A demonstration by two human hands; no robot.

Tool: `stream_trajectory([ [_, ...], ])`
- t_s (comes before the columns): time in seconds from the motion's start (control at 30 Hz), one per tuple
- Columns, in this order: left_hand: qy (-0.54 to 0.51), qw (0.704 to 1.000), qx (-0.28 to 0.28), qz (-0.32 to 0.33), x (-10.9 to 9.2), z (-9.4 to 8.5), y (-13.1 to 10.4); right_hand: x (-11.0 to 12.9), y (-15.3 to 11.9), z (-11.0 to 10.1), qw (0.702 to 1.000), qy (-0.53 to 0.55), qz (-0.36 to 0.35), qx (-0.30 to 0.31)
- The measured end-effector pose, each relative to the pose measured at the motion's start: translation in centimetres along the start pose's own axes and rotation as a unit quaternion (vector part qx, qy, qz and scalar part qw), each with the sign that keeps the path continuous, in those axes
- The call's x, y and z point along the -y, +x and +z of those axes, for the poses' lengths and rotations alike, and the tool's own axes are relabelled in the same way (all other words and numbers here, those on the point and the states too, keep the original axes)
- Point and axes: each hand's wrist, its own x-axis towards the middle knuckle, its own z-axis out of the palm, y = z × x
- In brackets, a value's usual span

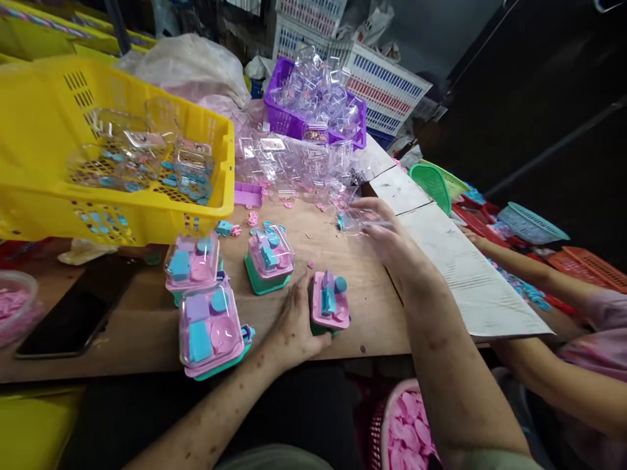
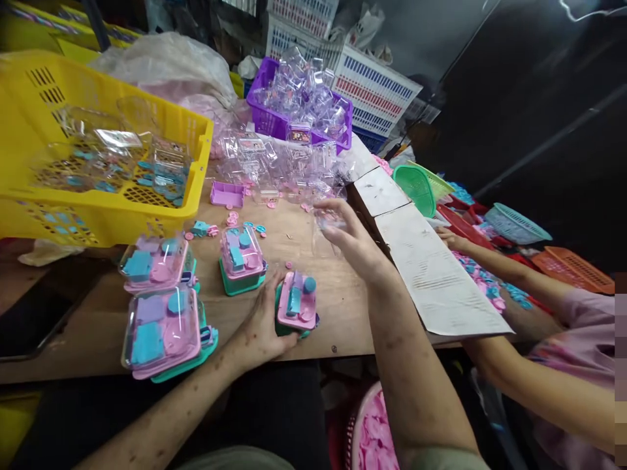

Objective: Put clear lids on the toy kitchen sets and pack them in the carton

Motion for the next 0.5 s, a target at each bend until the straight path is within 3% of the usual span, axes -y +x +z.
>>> stream_trajectory([
  [0.07, 0.004, 1.000, -0.013, -0.001, 0.2, 0.2, 0.0, 0.7, -4.2, 1.4, 0.994, 0.075, -0.031, -0.071],
  [0.13, 0.017, 0.999, -0.026, -0.006, 0.1, 0.4, -0.3, 0.7, -7.3, 3.5, 0.985, 0.127, -0.057, -0.097],
  [0.23, 0.024, 0.999, -0.022, -0.007, -0.1, 0.5, -0.6, 0.2, -9.9, 5.6, 0.989, 0.138, -0.044, -0.030],
  [0.3, 0.015, 1.000, -0.015, -0.008, -0.1, 0.3, -0.5, 0.1, -10.7, 5.3, 0.995, 0.090, -0.024, 0.022],
  [0.5, 0.001, 1.000, 0.004, -0.017, 0.2, -0.1, -0.3, 1.8, -11.6, 1.2, 0.983, -0.117, 0.004, 0.142],
])
